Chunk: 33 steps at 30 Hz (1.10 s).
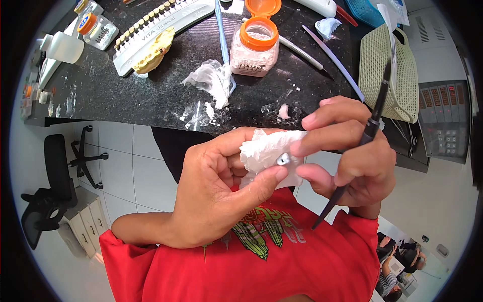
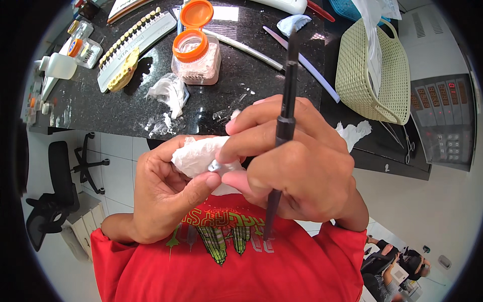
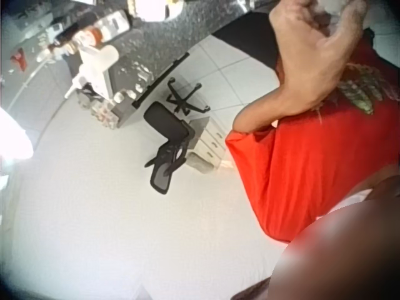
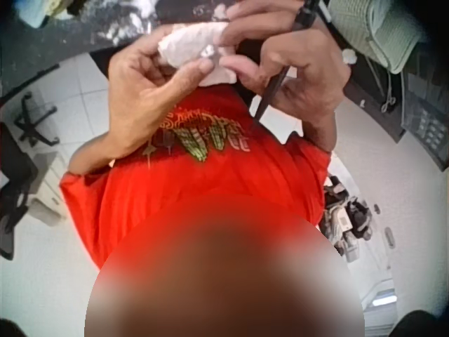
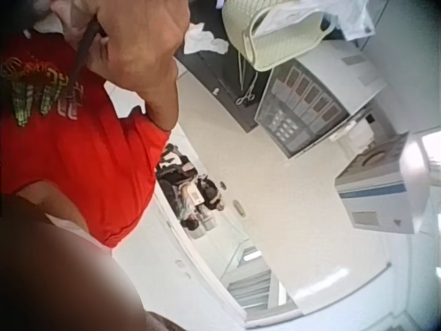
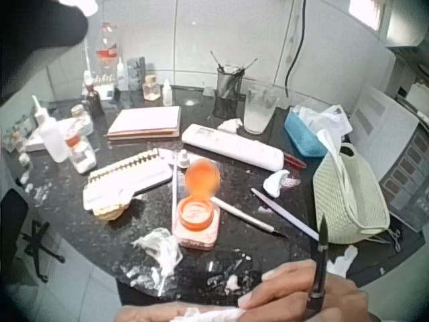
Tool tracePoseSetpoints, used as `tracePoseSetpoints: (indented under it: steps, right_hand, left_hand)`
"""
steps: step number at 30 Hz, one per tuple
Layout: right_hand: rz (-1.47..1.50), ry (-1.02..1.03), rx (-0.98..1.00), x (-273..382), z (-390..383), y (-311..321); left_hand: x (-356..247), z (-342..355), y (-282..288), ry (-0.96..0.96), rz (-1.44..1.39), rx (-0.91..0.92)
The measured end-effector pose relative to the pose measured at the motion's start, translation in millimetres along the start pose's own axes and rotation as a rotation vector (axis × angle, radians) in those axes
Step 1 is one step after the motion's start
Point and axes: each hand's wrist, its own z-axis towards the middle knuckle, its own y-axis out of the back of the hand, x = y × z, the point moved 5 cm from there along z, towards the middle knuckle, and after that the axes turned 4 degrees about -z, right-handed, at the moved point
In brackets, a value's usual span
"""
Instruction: The recorder uses a brush to precisely apply porcelain or ceramic material onto a dental prosthetic component.
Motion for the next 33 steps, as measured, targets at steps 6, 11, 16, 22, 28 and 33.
tracePoseSetpoints:
  steps: [6, 11, 16, 22, 28, 33]
  right_hand:
    - [0.012, -0.001, -0.015, -8.2, -3.1, -6.1]
    - [-0.039, 0.017, 0.014, -6.7, -0.6, -7.1]
    - [-0.053, -0.007, 0.004, -6.3, -0.9, -8.2]
    - [-0.037, -0.080, 0.004, -6.4, -1.2, -10.6]
    - [-0.029, -0.059, 0.009, -6.0, -0.1, -11.4]
    - [0.011, -0.065, -0.024, -8.1, 0.6, -14.0]
  left_hand:
    - [-1.3, 0.3, -1.3, 0.023, 0.005, 0.021]
    - [-3.9, 0.9, -3.0, -0.032, -0.057, 0.039]
    - [-3.7, 0.5, -2.9, -0.033, -0.086, 0.013]
    - [-6.4, -0.3, -2.2, -0.095, -0.024, -0.001]
    - [-5.9, -1.0, -2.3, -0.075, -0.045, 0.006]
    - [-2.7, -2.1, -1.6, -0.061, -0.138, -0.015]
